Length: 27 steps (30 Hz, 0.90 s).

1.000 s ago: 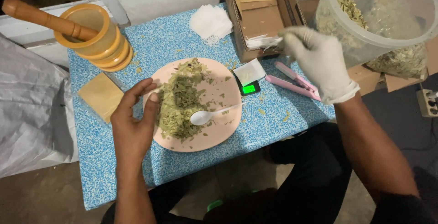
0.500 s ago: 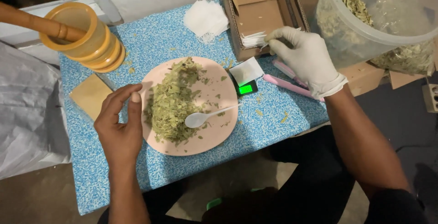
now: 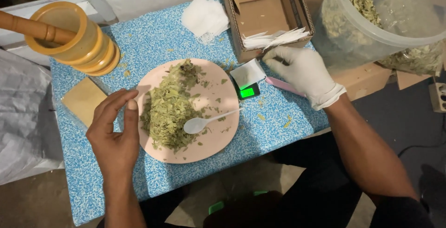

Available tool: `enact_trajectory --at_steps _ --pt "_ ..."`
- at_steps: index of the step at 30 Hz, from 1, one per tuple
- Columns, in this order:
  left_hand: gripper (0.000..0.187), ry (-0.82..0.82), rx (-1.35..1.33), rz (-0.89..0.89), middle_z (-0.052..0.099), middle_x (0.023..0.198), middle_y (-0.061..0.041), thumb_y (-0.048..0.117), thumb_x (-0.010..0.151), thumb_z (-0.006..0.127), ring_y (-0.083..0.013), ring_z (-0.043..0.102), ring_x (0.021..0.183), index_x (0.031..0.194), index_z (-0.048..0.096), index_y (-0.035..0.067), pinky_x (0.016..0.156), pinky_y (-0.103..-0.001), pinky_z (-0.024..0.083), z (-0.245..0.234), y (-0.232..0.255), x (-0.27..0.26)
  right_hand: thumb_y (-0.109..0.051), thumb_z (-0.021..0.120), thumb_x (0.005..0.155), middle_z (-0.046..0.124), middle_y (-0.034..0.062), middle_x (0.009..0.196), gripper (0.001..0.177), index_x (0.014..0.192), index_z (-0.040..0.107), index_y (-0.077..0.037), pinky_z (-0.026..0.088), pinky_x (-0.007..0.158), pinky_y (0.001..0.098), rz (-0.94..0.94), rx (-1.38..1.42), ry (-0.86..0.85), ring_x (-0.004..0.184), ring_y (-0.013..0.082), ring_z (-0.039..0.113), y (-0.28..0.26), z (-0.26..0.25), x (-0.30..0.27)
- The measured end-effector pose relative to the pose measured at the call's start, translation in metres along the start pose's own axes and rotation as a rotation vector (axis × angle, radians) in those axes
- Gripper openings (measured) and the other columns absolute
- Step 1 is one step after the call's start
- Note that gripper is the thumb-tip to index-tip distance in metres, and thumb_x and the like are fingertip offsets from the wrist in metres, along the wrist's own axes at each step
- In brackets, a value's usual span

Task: Filling small tea bags with dried herbs using a spoon, weighing them on a digital scale, and sealing them with a heat sealer.

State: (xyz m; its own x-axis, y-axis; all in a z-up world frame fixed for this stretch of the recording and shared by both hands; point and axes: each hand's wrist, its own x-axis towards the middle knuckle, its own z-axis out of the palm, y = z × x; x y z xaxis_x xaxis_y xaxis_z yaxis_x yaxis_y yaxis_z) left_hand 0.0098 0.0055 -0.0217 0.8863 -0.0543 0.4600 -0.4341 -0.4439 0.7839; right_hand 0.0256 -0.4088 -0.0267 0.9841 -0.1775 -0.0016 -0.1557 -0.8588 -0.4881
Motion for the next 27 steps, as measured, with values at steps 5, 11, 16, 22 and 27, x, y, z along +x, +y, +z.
enact_trajectory --at_steps 5,11,16,22,27 --pt "0.020 -0.002 0.013 0.017 0.076 0.127 -0.023 0.000 0.120 0.066 -0.0518 0.065 0.140 0.137 0.078 0.001 0.122 -0.073 0.047 0.000 0.000 0.001 -0.038 0.079 0.107 0.087 -0.0021 0.099 0.016 0.117 0.086 -0.028 0.062 0.091 0.0453 -0.032 -0.095 -0.024 0.097 0.0306 0.082 0.009 0.020 0.000" --pt "0.020 -0.001 0.024 0.012 0.076 0.128 -0.022 0.001 0.121 0.066 -0.0527 0.065 0.141 0.136 0.078 0.002 0.121 -0.074 0.046 -0.002 0.002 0.000 -0.044 0.073 0.112 0.087 0.0020 0.101 0.022 0.121 0.083 -0.028 0.061 0.091 0.0510 0.019 -0.235 0.025 0.100 0.0352 0.081 0.018 0.016 0.003" --pt "0.020 -0.009 0.023 0.016 0.076 0.127 -0.021 0.003 0.121 0.065 -0.0538 0.064 0.141 0.136 0.078 0.002 0.122 -0.076 0.044 -0.003 0.002 0.000 -0.049 0.066 0.113 0.087 0.0056 0.107 0.029 0.127 0.082 -0.029 0.061 0.095 0.0532 0.121 -0.252 -0.047 0.107 0.0383 0.080 0.015 0.006 -0.001" --pt "0.020 -0.022 0.035 0.032 0.076 0.128 -0.022 0.003 0.122 0.065 -0.0556 0.063 0.142 0.137 0.077 0.002 0.121 -0.078 0.042 -0.001 0.000 0.001 -0.050 0.064 0.115 0.087 0.0079 0.107 0.033 0.130 0.083 -0.029 0.062 0.095 0.0533 0.116 -0.279 -0.060 0.108 0.0397 0.081 0.011 0.012 0.003" --pt "0.019 -0.030 0.043 0.028 0.076 0.128 -0.021 0.004 0.122 0.064 -0.0567 0.062 0.142 0.137 0.077 0.002 0.122 -0.080 0.040 -0.001 0.001 0.001 -0.052 0.063 0.115 0.087 0.0078 0.106 0.035 0.131 0.084 -0.030 0.063 0.093 0.0514 0.106 -0.304 -0.060 0.108 0.0386 0.081 0.019 0.024 0.012"
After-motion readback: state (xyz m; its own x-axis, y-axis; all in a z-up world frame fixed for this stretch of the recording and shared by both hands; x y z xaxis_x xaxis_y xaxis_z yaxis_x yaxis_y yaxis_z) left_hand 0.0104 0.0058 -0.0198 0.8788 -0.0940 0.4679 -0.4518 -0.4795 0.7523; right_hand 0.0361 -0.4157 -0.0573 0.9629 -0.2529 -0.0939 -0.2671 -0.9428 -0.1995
